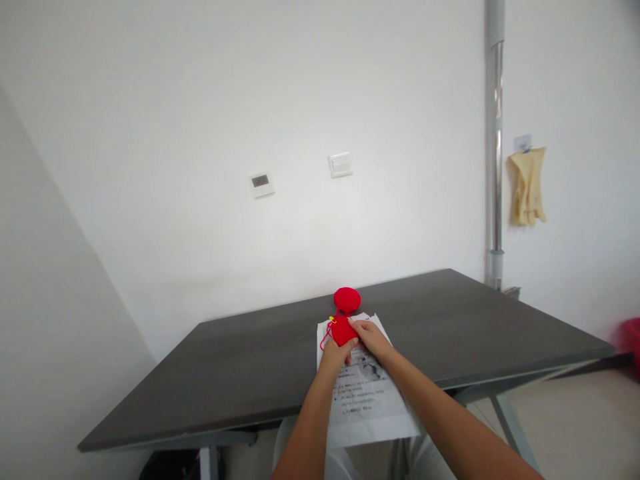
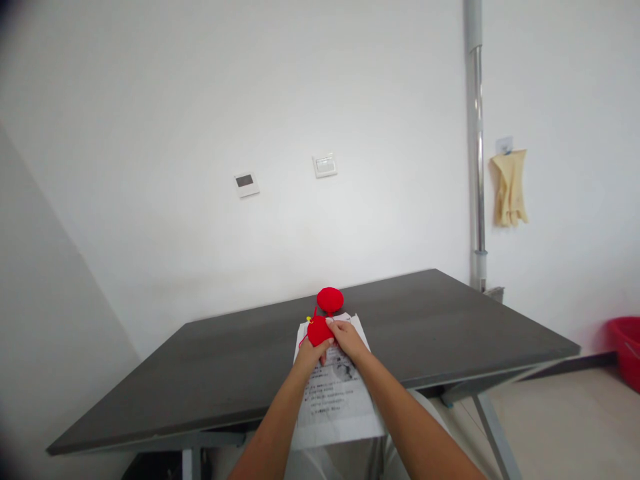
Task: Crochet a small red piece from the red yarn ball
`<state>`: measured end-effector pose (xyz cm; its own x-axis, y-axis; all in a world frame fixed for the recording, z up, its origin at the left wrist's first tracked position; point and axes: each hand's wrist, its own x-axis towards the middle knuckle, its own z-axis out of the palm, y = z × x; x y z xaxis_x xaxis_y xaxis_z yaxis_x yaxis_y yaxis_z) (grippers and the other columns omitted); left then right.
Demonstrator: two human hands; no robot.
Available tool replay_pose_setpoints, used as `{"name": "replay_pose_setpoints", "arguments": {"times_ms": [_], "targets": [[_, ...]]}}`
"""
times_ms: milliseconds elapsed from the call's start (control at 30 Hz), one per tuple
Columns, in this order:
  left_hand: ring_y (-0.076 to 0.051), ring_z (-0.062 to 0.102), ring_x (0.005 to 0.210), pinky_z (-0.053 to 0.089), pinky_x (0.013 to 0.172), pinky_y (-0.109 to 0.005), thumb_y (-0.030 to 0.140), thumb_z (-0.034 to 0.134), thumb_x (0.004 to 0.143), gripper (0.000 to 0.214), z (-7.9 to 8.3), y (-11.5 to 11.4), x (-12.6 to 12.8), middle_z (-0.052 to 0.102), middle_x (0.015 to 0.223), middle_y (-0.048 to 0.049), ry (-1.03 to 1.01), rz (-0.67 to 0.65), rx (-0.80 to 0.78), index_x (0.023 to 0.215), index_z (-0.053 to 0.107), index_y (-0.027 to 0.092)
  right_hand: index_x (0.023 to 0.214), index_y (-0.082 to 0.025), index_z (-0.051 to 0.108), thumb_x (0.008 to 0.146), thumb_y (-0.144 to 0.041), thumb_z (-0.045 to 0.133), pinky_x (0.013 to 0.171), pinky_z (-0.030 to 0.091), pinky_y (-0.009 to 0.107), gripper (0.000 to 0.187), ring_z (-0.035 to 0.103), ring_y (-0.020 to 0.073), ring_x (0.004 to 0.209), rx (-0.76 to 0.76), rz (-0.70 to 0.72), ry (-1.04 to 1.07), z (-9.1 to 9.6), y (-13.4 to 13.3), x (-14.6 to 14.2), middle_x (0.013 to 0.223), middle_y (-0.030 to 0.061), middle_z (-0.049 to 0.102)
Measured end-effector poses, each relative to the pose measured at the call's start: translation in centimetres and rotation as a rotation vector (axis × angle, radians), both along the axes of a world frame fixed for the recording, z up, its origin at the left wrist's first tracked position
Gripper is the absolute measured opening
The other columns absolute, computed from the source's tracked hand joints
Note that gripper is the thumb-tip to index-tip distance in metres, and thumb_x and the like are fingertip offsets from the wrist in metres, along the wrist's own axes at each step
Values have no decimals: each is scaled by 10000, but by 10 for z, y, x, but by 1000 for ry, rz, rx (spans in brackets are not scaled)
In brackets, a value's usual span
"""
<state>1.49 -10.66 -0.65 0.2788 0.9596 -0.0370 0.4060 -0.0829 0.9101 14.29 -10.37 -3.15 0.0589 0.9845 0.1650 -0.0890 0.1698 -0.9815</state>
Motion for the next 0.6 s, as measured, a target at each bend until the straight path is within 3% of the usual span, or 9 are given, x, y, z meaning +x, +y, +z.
{"name": "replay_pose_setpoints", "arguments": {"times_ms": [333,600], "targets": [[-113,432,384,343,466,-236,416,636,690,244,6,-1,3,433,356,60,69,16,-2,731,619,176,583,-171,549,767,-681,449,545,380,271,551,488,155,540,12,13,-16,0,0,1,500,9,528],[-116,436,401,373,514,-253,480,609,692,368,4,0,3,436,355,25,108,21,25,490,483,200,583,-162,563,797,-651,430,546,383,260,550,484,146,541,26,-14,-50,-4,2,1,523,14,548]]}}
